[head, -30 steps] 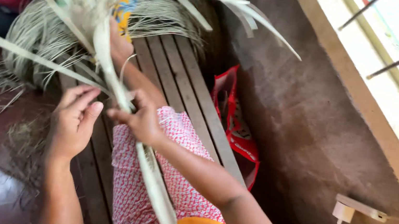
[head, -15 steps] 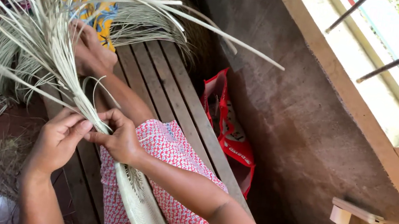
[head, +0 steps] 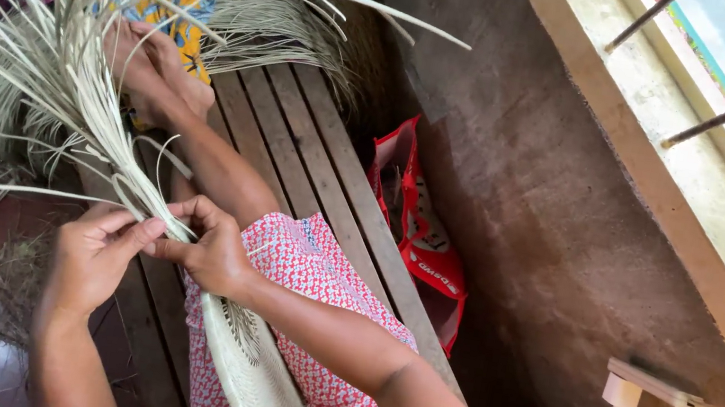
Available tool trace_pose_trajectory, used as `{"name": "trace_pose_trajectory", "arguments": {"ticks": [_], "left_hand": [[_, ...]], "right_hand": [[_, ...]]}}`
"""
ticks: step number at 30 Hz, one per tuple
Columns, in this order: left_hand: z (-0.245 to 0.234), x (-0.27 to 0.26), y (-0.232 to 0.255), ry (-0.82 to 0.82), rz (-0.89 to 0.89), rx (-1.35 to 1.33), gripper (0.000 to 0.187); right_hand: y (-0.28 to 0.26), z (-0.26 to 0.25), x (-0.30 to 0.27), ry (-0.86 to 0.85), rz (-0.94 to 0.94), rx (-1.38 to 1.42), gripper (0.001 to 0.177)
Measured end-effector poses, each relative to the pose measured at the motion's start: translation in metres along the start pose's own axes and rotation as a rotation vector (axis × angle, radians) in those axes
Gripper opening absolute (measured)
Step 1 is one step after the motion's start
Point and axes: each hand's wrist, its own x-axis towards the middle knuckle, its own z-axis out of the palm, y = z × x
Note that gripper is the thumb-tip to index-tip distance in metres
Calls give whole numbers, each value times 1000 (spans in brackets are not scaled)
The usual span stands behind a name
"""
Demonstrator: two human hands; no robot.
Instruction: Weaving a hand fan using dried plant fibers
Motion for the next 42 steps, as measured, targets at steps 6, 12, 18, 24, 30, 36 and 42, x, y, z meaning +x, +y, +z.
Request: {"name": "trace_pose_trajectory", "arguments": {"ticks": [6,12,18,24,30,36,42], "left_hand": [[6,4,-2,151,144,324,24],[8,10,-5,191,129,469,24],[14,8,11,131,123,291,20],[28,19,2,96,143,223,17],[25,19,6,73,118,179,20],[20,18,13,-22,103,35,39],[9,15,19,19,101,12,26]], "right_hand": [[3,-6,10,17,-46,59,60],[-20,-37,12,-94,-94,16,71],[-63,-78,31,-86,-206,-157,16],[-105,-63,44,-299,-455,-483,22],[-125,-42,58,-480,-563,-559,10],[-165,-19,55,-407,-869,-618,6],[-193,-30,15,-708,-598,-328,12]]}}
